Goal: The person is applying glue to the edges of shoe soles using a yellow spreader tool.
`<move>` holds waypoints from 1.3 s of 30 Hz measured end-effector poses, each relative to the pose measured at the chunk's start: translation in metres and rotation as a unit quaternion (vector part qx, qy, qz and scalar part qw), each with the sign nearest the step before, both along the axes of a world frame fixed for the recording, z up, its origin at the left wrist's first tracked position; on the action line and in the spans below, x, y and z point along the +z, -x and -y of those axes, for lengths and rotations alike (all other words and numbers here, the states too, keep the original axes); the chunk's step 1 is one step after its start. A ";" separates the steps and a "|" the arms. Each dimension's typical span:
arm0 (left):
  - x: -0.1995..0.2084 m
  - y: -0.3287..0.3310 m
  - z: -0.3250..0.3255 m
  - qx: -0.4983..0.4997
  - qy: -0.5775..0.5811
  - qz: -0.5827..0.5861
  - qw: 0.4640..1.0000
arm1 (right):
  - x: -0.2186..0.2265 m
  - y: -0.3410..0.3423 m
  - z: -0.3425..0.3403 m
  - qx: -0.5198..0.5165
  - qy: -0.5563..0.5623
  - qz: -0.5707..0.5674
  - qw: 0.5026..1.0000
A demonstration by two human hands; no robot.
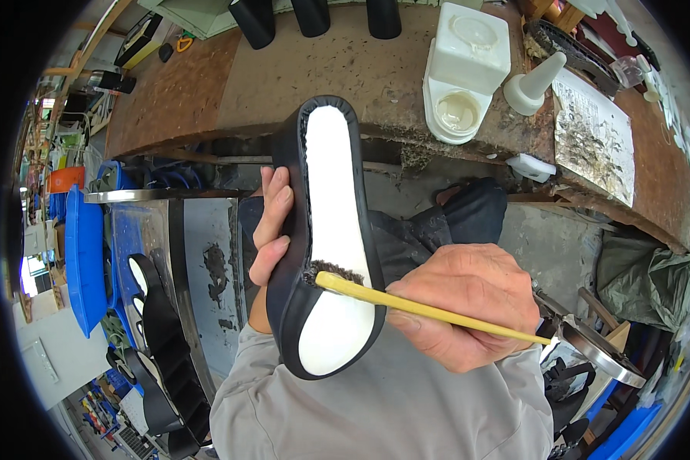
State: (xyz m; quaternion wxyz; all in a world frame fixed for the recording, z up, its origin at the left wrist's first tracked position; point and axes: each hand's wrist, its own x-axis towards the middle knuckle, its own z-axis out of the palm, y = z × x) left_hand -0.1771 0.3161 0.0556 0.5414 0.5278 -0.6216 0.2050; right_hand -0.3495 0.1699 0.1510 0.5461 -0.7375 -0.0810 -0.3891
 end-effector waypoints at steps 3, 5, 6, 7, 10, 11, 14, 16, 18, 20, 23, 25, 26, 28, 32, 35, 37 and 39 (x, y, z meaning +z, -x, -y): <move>-0.002 -0.002 0.004 0.041 -0.002 0.013 0.999 | 0.000 -0.001 -0.002 0.005 0.000 0.002 1.000; -0.005 -0.005 0.009 -0.004 0.034 0.000 0.999 | 0.000 -0.001 -0.004 0.011 -0.003 0.002 1.000; -0.006 -0.008 0.012 -0.026 0.051 -0.006 0.998 | 0.000 -0.002 -0.005 0.015 -0.002 0.005 1.000; -0.007 -0.008 0.013 -0.024 0.054 -0.009 0.998 | -0.001 -0.002 -0.006 0.020 -0.007 0.009 1.000; -0.009 -0.008 0.016 -0.011 0.059 -0.019 0.998 | -0.002 -0.003 -0.011 0.024 -0.007 0.024 0.999; -0.009 -0.007 0.017 -0.010 0.052 -0.026 0.998 | -0.003 -0.003 -0.012 0.027 -0.002 0.023 0.999; -0.009 -0.005 0.015 -0.001 0.048 -0.045 0.998 | -0.003 -0.003 -0.016 0.020 -0.001 0.037 0.999; -0.011 -0.005 0.014 -0.020 0.021 -0.078 0.997 | -0.003 -0.003 -0.018 0.023 -0.005 0.038 0.999; -0.014 -0.007 0.014 -0.028 0.021 -0.075 0.997 | -0.002 -0.003 -0.019 0.031 0.000 0.035 0.999; -0.018 -0.008 0.016 -0.025 0.009 -0.083 0.996 | -0.001 -0.003 -0.020 0.035 0.002 0.030 0.999; -0.022 -0.007 0.018 -0.033 0.012 -0.098 0.995 | 0.000 -0.003 -0.021 0.052 0.013 0.034 0.998; -0.022 -0.006 0.017 -0.037 -0.006 -0.110 0.993 | 0.000 -0.002 -0.021 0.066 0.018 0.031 0.997; -0.023 -0.004 0.015 -0.049 -0.022 -0.129 0.990 | 0.000 -0.001 -0.021 0.068 0.018 0.029 0.997; -0.023 -0.002 0.013 -0.070 -0.060 -0.167 0.982 | 0.000 -0.001 -0.020 0.075 0.063 0.022 0.995; -0.026 0.002 0.011 -0.102 -0.063 -0.189 0.975 | 0.003 -0.002 -0.019 0.094 0.074 0.021 0.993; -0.032 0.007 0.011 -0.174 -0.088 -0.243 0.950 | 0.005 -0.006 -0.017 0.103 0.078 0.025 0.991; -0.034 0.010 0.010 -0.201 -0.097 -0.260 0.939 | 0.004 -0.009 -0.015 0.116 0.061 0.059 0.990; -0.032 0.013 0.007 -0.236 -0.133 -0.295 0.916 | 0.004 -0.012 -0.012 0.128 0.066 0.072 0.987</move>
